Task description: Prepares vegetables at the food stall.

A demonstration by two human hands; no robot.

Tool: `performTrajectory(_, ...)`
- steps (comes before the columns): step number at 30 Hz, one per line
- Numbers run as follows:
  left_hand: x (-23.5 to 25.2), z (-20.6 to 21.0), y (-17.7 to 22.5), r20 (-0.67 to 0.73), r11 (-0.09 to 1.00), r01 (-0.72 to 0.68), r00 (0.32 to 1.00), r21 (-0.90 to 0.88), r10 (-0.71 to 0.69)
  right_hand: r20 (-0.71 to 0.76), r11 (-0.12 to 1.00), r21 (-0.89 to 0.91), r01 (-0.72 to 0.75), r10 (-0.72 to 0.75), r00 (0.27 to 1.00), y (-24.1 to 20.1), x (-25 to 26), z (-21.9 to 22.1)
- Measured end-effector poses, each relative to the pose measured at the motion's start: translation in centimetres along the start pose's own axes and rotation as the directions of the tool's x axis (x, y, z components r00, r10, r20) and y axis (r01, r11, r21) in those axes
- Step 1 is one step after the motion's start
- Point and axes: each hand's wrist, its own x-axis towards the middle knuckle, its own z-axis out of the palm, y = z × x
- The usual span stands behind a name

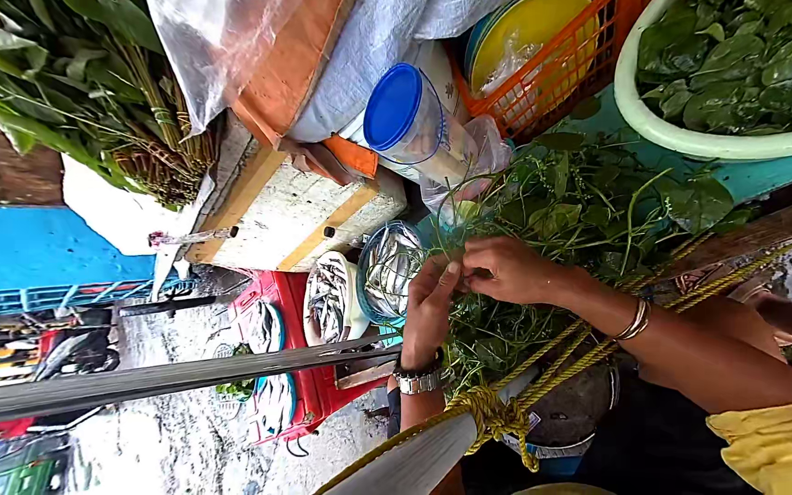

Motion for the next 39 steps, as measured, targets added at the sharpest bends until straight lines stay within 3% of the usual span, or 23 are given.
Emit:
performTrajectory(4, -1.3, -1.9, -0.3, -0.081, 0.948, -0.207, 0.969, 0.242, 0.232, -0.05, 0.996, 0.047, -0.073, 0.075, 0.996, 0.6, 0.0, -0.4)
performTrajectory(6, -2.1, -2.4, -0.8, -0.13, 0.883, -0.228, 0.944, 0.41, 0.304, -0.057, 0.99, 0.065, -0.129, 0.133, 0.99, 0.6, 0.0, -0.8)
performTrajectory(10, -3.7, -2.3, -2.3, 0.007, 0.637, -0.185, 0.963, 0.748, 0.27, -0.043, 0.971, 0.129, -0.201, 0.208, 0.977, -0.2, 0.1, -1.8)
performTrajectory(12, -3.9, -1.8, -3.2, 0.043, 0.517, -0.191, 0.957, 0.834, 0.286, 0.014, 0.957, 0.174, -0.234, 0.235, 0.972, 0.1, 0.4, -2.1)
performTrajectory(14, -3.8, -1.8, -4.0, 0.046, 0.468, -0.209, 0.941, 0.859, 0.336, 0.046, 0.927, 0.251, -0.279, 0.276, 0.96, 0.3, 0.5, -2.1)
performTrajectory(17, -3.8, -1.9, -4.1, 0.04, 0.464, -0.234, 0.919, 0.855, 0.392, 0.106, 0.756, 0.53, -0.385, 0.391, 0.914, -0.9, 0.2, -2.7)
performTrajectory(20, -3.8, -2.5, -4.4, 0.009, 0.473, -0.238, 0.9, 0.848, 0.435, 0.114, 0.516, 0.794, -0.32, 0.392, 0.913, -0.7, 0.3, -3.5)
performTrajectory(23, -4.0, -3.1, -4.7, -0.087, 0.621, -0.211, 0.906, 0.755, 0.413, 0.043, 0.434, 0.872, -0.225, 0.39, 0.92, -0.6, 0.2, -4.8)
performTrajectory(26, -4.2, -3.2, -4.3, -0.178, 0.807, -0.189, 0.924, 0.559, 0.34, 0.052, 0.477, 0.848, -0.229, 0.355, 0.933, -0.6, 0.1, -4.8)
performTrajectory(29, -4.1, -3.0, -3.7, -0.205, 0.909, -0.187, 0.939, 0.373, 0.278, 0.125, 0.616, 0.741, -0.268, 0.266, 0.956, -1.1, 0.0, -4.0)
performTrajectory(32, -4.0, -2.9, -3.5, -0.215, 0.947, -0.171, 0.948, 0.272, 0.233, 0.217, 0.778, 0.533, -0.333, 0.255, 0.942, -2.1, -0.1, -3.3)
performTrajectory(35, -3.9, -2.8, -3.4, -0.213, 0.963, -0.169, 0.953, 0.21, 0.214, 0.215, 0.919, 0.278, -0.278, 0.222, 0.951, -2.7, -0.3, -2.6)
performTrajectory(39, -3.8, -2.0, -3.2, -0.211, 0.971, -0.168, 0.956, 0.168, 0.202, 0.244, 0.969, 0.127, -0.211, 0.175, 0.954, -2.2, -0.2, -1.9)
